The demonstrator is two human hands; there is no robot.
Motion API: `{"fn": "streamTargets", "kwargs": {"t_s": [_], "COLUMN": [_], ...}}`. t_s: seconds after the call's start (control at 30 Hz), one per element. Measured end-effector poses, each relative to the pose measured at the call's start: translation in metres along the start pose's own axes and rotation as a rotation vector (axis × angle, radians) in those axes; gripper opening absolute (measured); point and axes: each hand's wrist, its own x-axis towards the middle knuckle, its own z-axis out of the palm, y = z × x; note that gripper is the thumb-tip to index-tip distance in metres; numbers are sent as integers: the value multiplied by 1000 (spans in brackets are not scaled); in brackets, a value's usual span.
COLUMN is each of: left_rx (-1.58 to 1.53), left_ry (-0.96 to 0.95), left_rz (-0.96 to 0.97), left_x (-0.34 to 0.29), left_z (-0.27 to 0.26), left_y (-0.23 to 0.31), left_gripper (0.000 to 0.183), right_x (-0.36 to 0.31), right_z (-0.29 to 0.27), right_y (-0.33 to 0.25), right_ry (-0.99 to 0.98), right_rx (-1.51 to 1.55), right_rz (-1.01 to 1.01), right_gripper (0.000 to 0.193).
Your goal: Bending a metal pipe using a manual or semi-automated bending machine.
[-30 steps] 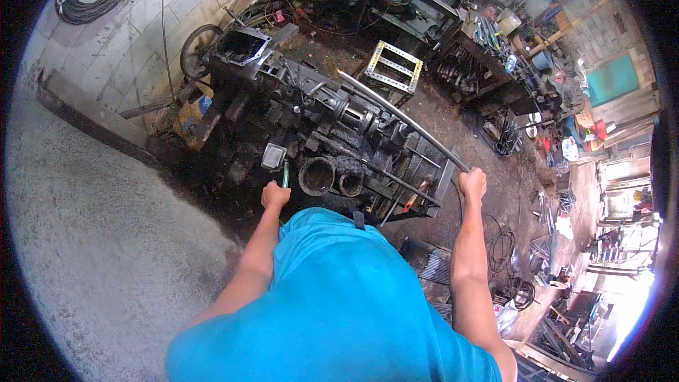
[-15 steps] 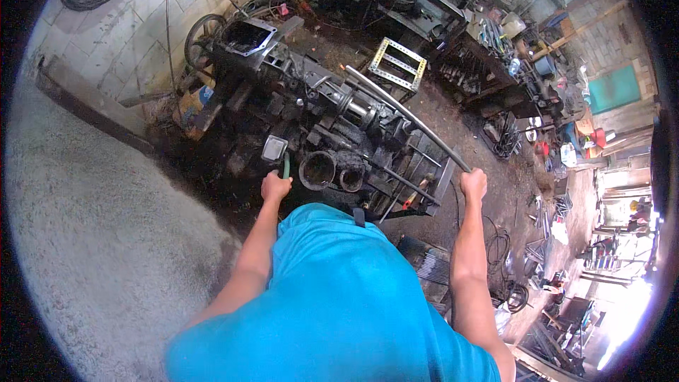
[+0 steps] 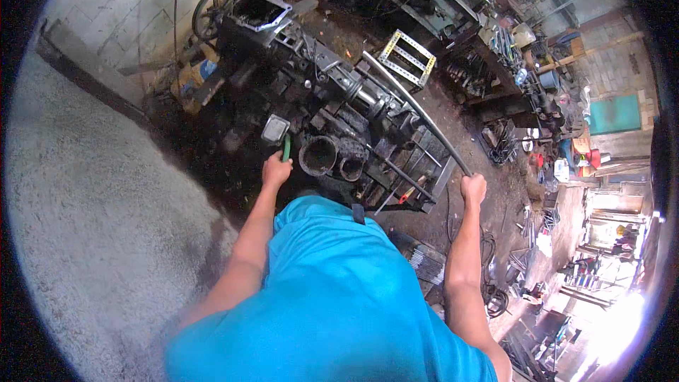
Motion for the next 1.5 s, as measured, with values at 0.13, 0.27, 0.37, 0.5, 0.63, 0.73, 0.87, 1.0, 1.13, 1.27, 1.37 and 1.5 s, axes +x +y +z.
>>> {"fn": "streamTargets", "kwargs": {"t_s": [0.13,0.27,0.37,0.5,0.63,0.73,0.87,1.0,1.13,1.27,1.37,1.5], "left_rx": [-118,-50,-110,-139,-234,-342,-541,-536,-536,-523,-477,-550], "left_ry": [80,181,199,195,274,335,451,505,711,743,783,768], "left_rz": [72,58,26,-12,-2,43,132,124,263,283,256,234], "left_x": [1,-8,-13,-19,-14,-10,4,8,16,17,20,18], "left_z": [12,18,18,8,28,37,55,71,73,77,81,78], "left_y": [-8,-3,5,12,8,5,-5,0,-14,-12,-14,-10], "left_gripper": [49,46,43,42,39,38,36,33,29,25,25,25], "right_x": [-6,4,9,10,23,17,24,30,32,36,46,46], "right_z": [-9,-2,3,-9,8,17,19,33,42,51,54,60], "right_y": [-8,3,9,-8,-7,-19,-18,-2,1,9,16,14], "right_ry": [3,-39,-62,-120,-1,138,124,205,277,384,348,311], "right_rx": [-17,-37,-77,-201,-181,-83,-147,-143,-138,-59,0,83], "right_rz": [-28,-50,-92,-206,-290,-243,-365,-358,-485,-451,-527,-492], "right_gripper": [30,39,39,40,33,28,27,22,20,18,19,23]}}
